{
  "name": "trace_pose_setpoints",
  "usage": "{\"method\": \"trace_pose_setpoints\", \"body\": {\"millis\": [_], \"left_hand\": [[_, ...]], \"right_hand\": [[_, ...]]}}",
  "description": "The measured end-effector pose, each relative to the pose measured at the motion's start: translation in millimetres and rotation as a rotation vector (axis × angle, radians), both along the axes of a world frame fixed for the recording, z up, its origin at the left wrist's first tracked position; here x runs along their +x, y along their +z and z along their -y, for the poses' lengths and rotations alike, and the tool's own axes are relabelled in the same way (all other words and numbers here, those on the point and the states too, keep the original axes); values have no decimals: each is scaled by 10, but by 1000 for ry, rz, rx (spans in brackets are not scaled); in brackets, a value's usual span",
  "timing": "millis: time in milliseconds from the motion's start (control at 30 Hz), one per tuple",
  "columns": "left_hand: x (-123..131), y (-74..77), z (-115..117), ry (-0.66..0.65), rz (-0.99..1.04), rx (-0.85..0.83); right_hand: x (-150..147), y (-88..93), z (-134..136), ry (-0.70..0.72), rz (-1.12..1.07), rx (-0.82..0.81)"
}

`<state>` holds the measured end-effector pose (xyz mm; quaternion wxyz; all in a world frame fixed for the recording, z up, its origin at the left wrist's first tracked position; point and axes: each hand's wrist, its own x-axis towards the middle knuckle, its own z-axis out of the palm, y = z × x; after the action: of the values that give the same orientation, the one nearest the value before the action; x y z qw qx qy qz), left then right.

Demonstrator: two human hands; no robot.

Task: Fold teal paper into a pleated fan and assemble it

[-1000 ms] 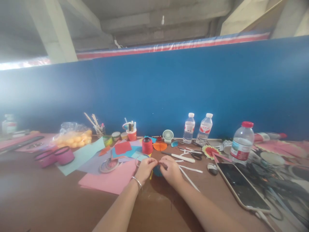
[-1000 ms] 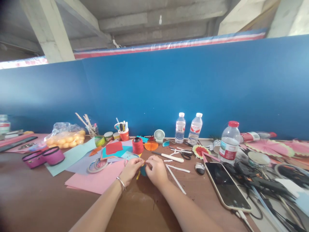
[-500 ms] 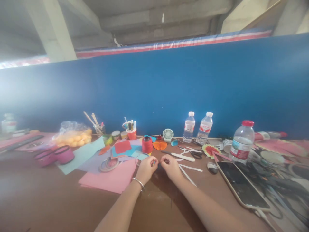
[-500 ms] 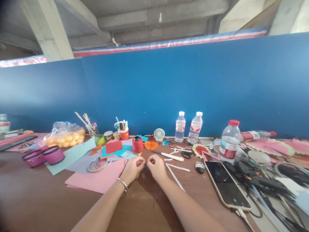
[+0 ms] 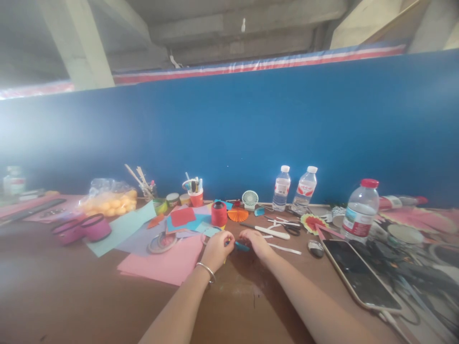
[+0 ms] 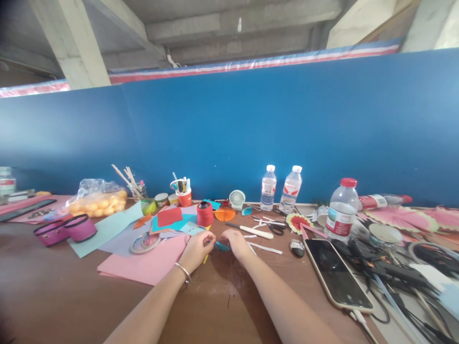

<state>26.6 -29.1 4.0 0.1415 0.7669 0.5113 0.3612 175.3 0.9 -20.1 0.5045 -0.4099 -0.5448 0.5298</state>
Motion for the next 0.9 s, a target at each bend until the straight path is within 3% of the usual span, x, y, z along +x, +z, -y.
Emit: {"method": "trace_pose_setpoints", "body": {"millis": [167, 333, 433, 900], "left_hand": [[-8, -65, -42, -1, 113, -50], [-6, -92, -49, 12, 132, -88], [8, -89, -37, 24, 168, -124], [-11, -75, -52, 21, 220, -131]], "right_hand": [[56, 23, 25, -43, -68, -44], [30, 61, 109, 169, -416, -180], [8, 77, 147, 214, -512, -221], [-63, -107, 78, 120, -525, -266]]}}
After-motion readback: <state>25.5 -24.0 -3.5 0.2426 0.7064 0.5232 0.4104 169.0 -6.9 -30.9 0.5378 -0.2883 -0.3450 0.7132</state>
